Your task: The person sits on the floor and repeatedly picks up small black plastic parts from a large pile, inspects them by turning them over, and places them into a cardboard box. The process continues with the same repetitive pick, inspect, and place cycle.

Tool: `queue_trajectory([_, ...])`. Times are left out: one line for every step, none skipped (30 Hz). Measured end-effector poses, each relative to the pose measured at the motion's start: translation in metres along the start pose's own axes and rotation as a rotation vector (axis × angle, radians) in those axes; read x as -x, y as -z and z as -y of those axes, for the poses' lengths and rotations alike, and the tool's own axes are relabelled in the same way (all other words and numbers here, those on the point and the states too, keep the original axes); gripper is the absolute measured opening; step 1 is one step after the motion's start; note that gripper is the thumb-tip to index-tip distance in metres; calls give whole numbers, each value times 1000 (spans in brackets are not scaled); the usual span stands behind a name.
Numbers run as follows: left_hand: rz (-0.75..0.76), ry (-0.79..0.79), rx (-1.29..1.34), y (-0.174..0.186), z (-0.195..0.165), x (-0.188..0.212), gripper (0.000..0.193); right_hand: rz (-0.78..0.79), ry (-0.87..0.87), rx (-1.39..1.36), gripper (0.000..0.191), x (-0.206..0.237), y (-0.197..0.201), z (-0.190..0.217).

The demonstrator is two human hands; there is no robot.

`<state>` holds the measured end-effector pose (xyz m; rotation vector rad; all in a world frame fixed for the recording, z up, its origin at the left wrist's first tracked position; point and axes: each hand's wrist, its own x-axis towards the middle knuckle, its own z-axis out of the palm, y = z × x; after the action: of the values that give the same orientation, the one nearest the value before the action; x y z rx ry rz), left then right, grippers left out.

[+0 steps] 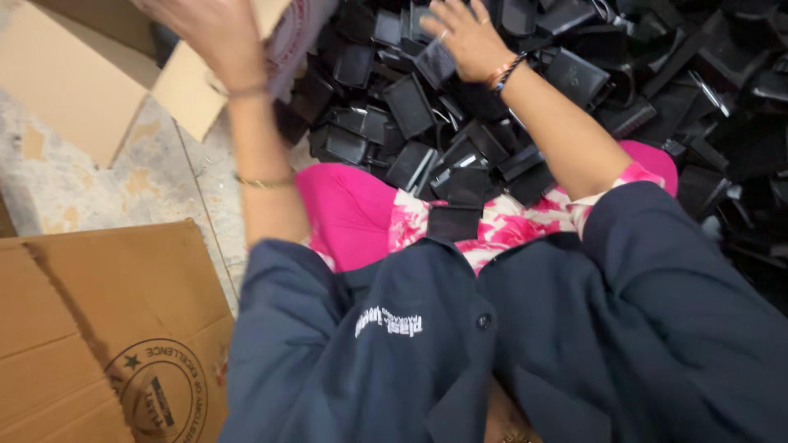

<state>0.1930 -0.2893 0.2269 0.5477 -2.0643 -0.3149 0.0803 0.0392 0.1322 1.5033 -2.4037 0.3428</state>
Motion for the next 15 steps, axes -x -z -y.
queue_trajectory([-97,-110,-68,-7,1,5,103,29,36,-19,86,-7,-3,-2])
queue_trajectory([128,-52,44,-13,-7,40,91,64,69,-44,88,-11,-4,-1])
queue_trajectory([385,98,-1,-22,-18,69,49,102,102,-69,91,-12,-4,1])
queue_trajectory([303,-48,472,-29,-31,101,34,124,88,-68,88,-10,-5,2])
queue_trajectory([492,50,424,-35,-44,131,64,150,73,-68,86,-6,-6,2])
queue_trajectory([575,25,251,-40,-54,155,90,179,57,-65,84,0,-6,1])
queue_trajectory([702,177,150,-45,-61,176,100,154,26,-120,81,6,-5,1])
queue_trajectory([824,328,52,-51,-70,189,111,128,-6,-168,79,13,0,0])
queue_trajectory([896,432,38,-57,-77,199,101,102,-42,-214,76,20,6,0])
queue_trajectory([972,537,24,-63,-84,208,91,5,-54,-253,78,28,13,1])
queue_trajectory([1048,639,11,-69,-90,212,82,-94,-67,-289,80,37,21,3])
queue_trajectory([921,533,30,-73,-96,215,65,-197,-78,-323,82,47,30,5])
queue_trajectory([790,427,50,-77,-102,216,48,-213,-167,-435,83,58,38,7])
queue_trajectory([655,324,68,-80,-107,217,32,-232,-257,-548,84,71,46,11])
queue_trajectory([594,344,282,-82,-112,219,29,-252,-346,-661,85,84,53,15])
